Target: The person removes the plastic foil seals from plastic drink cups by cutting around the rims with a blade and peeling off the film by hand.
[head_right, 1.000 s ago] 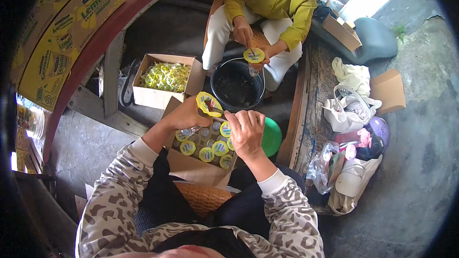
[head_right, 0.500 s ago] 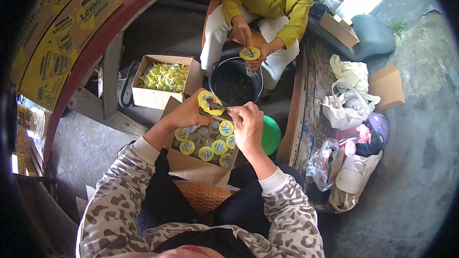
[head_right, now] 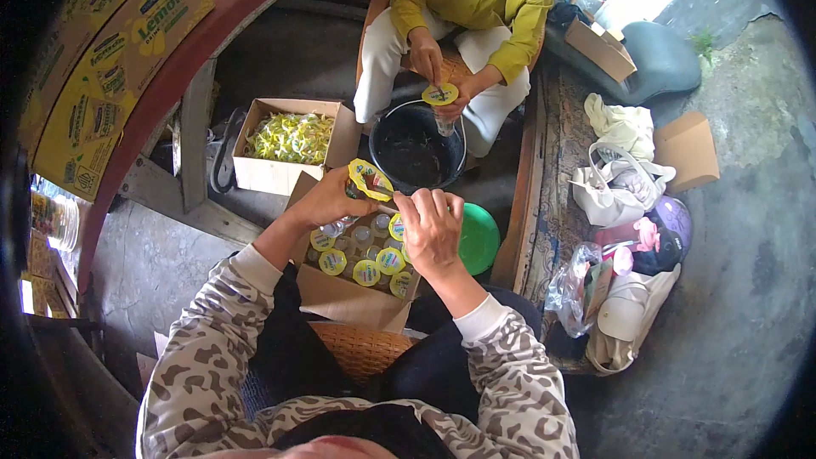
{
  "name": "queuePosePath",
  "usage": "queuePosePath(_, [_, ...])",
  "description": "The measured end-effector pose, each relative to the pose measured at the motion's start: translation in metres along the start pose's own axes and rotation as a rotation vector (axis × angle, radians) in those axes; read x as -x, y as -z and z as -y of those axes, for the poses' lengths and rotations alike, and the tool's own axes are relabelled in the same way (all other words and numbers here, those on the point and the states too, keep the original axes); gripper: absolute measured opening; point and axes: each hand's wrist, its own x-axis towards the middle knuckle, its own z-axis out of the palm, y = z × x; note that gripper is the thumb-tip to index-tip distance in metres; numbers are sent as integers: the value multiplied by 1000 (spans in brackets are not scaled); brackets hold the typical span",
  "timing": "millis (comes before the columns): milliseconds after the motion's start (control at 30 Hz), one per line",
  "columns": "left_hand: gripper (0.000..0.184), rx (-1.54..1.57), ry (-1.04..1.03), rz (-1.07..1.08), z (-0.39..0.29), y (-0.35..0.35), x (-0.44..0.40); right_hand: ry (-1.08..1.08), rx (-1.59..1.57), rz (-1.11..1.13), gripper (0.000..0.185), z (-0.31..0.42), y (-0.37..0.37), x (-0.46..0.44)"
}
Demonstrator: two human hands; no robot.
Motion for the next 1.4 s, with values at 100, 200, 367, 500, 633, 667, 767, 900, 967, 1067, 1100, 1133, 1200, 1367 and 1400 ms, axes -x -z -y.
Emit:
queuePosePath(100, [47,136,94,107,-3,1,2,2,-18,17,24,4,3,-2])
queuePosePath(200, [48,63,30,115,-1,-2,3,-97,-121,20,21,0,-6,-2])
queuePosePath(367, [48,42,-13,83,-2,-4,2,-143,-193,-19,19,-3,0,-5])
queuePosePath(500, [47,3,-87,17,-4,-1,2,-99,-174,-14,21,-5,8,-5])
queuePosePath(633, [46,48,-49,110,-4,-1,3,-17,-81,-4,25,-2,7,-2])
queuePosePath(667, [46,46,-49,112,-4,-2,3,0,-64,9,26,-1,5,-1])
queuePosePath(767, [43,122,-9,166,-2,-2,3,-21,-96,-5,23,-3,1,-2])
queuePosePath(900, [43,114,-45,139,-5,-2,3,-85,-169,-10,21,-6,3,-6])
queuePosePath(967, [40,127,-81,119,-5,-3,3,-49,-126,-10,21,-3,7,-6])
queuePosePath(1067, [40,138,-38,189,-5,-3,5,0,-50,-10,20,0,7,-2])
queuePosePath(1100, [40,149,-13,207,-8,-2,6,-10,-67,-15,19,1,6,-2])
queuePosePath(1133, [39,161,11,224,-10,-2,7,-19,-86,-20,18,1,5,-2])
queuePosePath(1200, [44,138,14,222,-11,0,6,-104,-166,-20,16,-1,4,-4])
queuePosePath(1367, [53,60,-46,101,-6,0,2,-296,-335,-25,12,-11,3,-6])
queuePosePath(1400, [55,28,-79,83,-7,2,1,-294,-336,-25,12,-13,5,-6])
